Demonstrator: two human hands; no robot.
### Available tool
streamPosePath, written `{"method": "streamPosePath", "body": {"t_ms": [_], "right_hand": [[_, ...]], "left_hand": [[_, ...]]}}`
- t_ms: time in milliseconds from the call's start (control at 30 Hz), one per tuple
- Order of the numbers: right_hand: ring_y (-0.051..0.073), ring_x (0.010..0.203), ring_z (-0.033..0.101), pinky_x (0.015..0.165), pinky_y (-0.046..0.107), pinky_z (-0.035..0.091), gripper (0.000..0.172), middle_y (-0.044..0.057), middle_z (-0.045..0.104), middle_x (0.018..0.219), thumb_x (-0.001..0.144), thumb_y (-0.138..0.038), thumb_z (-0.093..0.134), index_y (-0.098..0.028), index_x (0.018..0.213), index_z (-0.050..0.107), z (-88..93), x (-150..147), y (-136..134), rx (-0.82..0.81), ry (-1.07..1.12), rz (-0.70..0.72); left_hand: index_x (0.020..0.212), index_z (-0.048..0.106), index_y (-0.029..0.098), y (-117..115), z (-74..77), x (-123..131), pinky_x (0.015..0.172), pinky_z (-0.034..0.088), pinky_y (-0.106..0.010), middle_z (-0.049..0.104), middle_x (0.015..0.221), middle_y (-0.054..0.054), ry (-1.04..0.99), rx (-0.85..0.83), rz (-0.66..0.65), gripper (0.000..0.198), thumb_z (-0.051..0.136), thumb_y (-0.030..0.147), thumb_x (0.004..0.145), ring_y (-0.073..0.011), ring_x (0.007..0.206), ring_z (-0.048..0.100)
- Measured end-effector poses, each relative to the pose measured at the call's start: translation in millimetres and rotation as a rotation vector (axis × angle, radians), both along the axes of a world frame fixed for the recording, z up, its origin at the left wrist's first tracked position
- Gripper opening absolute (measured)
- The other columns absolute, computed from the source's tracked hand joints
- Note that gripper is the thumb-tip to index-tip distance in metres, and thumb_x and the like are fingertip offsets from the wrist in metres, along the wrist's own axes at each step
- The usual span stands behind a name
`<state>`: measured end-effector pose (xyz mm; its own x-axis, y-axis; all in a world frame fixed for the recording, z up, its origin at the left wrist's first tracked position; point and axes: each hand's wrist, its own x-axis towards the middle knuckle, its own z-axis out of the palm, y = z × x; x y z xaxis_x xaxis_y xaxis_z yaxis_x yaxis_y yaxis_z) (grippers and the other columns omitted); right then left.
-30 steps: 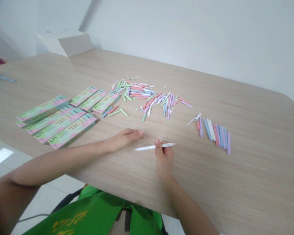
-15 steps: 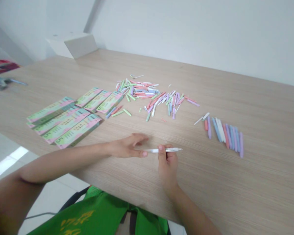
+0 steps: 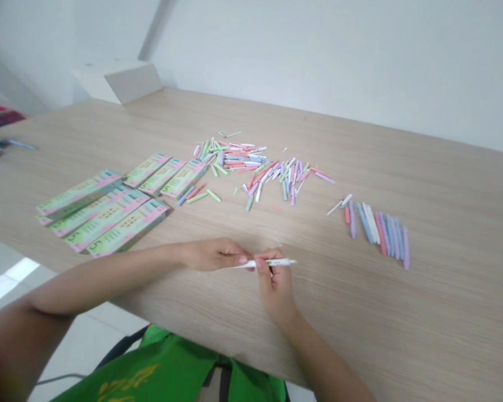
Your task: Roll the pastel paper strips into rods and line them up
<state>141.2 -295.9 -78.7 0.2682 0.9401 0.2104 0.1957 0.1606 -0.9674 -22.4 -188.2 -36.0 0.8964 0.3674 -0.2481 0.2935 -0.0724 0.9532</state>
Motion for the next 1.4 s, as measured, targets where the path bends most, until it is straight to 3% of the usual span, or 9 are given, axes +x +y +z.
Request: {"method": "streamPosePath", "body": {"t_ms": [100, 300, 500, 667, 767, 967, 1033, 1233, 1400], "right_hand": [[0.011, 0.056, 0.045, 0.053, 0.026, 0.037, 0.019, -0.002, 0.050, 0.064, 0.086, -0.039, 0.053, -0.022, 0.077, 0.053, 5.3, -4, -3, 0.052, -0.013, 0.051], [0.012, 0.054, 0.044, 0.051, 0.026, 0.036, 0.021, -0.002, 0.049, 0.062, 0.085, -0.041, 0.054, -0.022, 0.075, 0.053, 10.0, -5, -5, 0.041, 0.016, 0.018], [0.011, 0.052, 0.041, 0.049, 0.025, 0.032, 0.022, -0.004, 0.047, 0.061, 0.084, -0.043, 0.055, -0.022, 0.080, 0.053, -5.6, 6, 3, -0.032, 0.077, 0.029], [0.009, 0.051, 0.038, 0.048, 0.024, 0.031, 0.021, -0.005, 0.043, 0.061, 0.085, -0.041, 0.055, -0.021, 0.078, 0.051, -4.8, 7, 3, -0.037, 0.095, 0.130], [0.009, 0.051, 0.037, 0.049, 0.025, 0.031, 0.019, -0.005, 0.042, 0.063, 0.087, -0.038, 0.053, -0.021, 0.078, 0.051, -1.5, 6, 1, -0.001, 0.061, 0.172], [0.010, 0.052, 0.035, 0.049, 0.025, 0.028, 0.018, -0.005, 0.041, 0.063, 0.086, -0.037, 0.054, -0.022, 0.078, 0.049, -4.1, 14, 7, 0.022, 0.066, 0.131], [0.009, 0.051, 0.034, 0.049, 0.025, 0.027, 0.019, -0.005, 0.040, 0.062, 0.087, -0.039, 0.053, -0.022, 0.079, 0.048, -5.2, 16, 9, 0.014, 0.079, 0.130], [0.009, 0.052, 0.035, 0.048, 0.025, 0.029, 0.022, -0.005, 0.040, 0.064, 0.089, -0.042, 0.049, -0.022, 0.081, 0.048, 0.0, 12, 3, 0.014, 0.098, 0.266], [0.010, 0.052, 0.035, 0.047, 0.026, 0.028, 0.021, -0.004, 0.039, 0.064, 0.090, -0.042, 0.048, -0.023, 0.081, 0.048, 5.9, 7, -4, -0.014, 0.138, 0.278]], "left_hand": [[0.082, 0.072, 0.014, 3, -3.7, -2, 0.076, 0.045, -0.025, 0.069, 0.079, -0.003, 0.046, -0.132, -0.183, 0.043, 0.062, 0.056, 0.076, -0.0160, 0.079, 0.060], [0.099, 0.064, 0.011, -10, -13.7, 1, 0.057, 0.041, -0.022, 0.065, 0.079, -0.003, 0.181, -0.010, 0.178, 0.074, 0.087, 0.048, 0.038, -0.0138, 0.067, 0.054], [0.095, 0.069, 0.013, 1, 3.1, -6, 0.076, 0.044, -0.024, 0.068, 0.091, -0.006, 0.012, -0.155, 0.024, 0.056, 0.058, 0.064, 0.075, -0.0166, 0.084, 0.058], [0.083, 0.073, 0.016, 7, -0.4, -7, 0.077, 0.043, -0.022, 0.069, 0.083, -0.003, 0.015, -0.132, -0.218, 0.036, 0.060, 0.050, 0.081, -0.0134, 0.079, 0.060], [0.083, 0.071, 0.014, -2, -12.3, -2, 0.067, 0.043, -0.022, 0.069, 0.076, -0.003, 0.060, -0.070, -0.111, 0.031, 0.069, 0.043, 0.074, -0.0133, 0.071, 0.060], [0.088, 0.062, 0.011, -11, -30.2, 7, 0.059, 0.043, -0.023, 0.069, 0.085, -0.006, 0.044, -0.086, 0.349, 0.051, 0.083, 0.042, 0.053, -0.0131, 0.067, 0.060], [0.100, 0.062, 0.013, -5, -28.7, 7, 0.069, 0.046, -0.025, 0.070, 0.094, -0.008, 0.027, -0.181, 0.227, 0.057, 0.078, 0.050, 0.060, -0.0157, 0.081, 0.063], [0.106, 0.070, 0.013, 17, -10.7, 2, 0.094, 0.043, -0.030, 0.071, 0.100, -0.009, 0.036, -0.470, -0.535, 0.055, 0.048, 0.059, 0.085, -0.0211, 0.107, 0.060], [0.089, 0.076, 0.016, 12, 3.6, -3, 0.092, 0.042, -0.023, 0.074, 0.093, -0.005, 0.043, -0.262, -0.353, 0.040, 0.060, 0.051, 0.081, -0.0185, 0.099, 0.062]]}}
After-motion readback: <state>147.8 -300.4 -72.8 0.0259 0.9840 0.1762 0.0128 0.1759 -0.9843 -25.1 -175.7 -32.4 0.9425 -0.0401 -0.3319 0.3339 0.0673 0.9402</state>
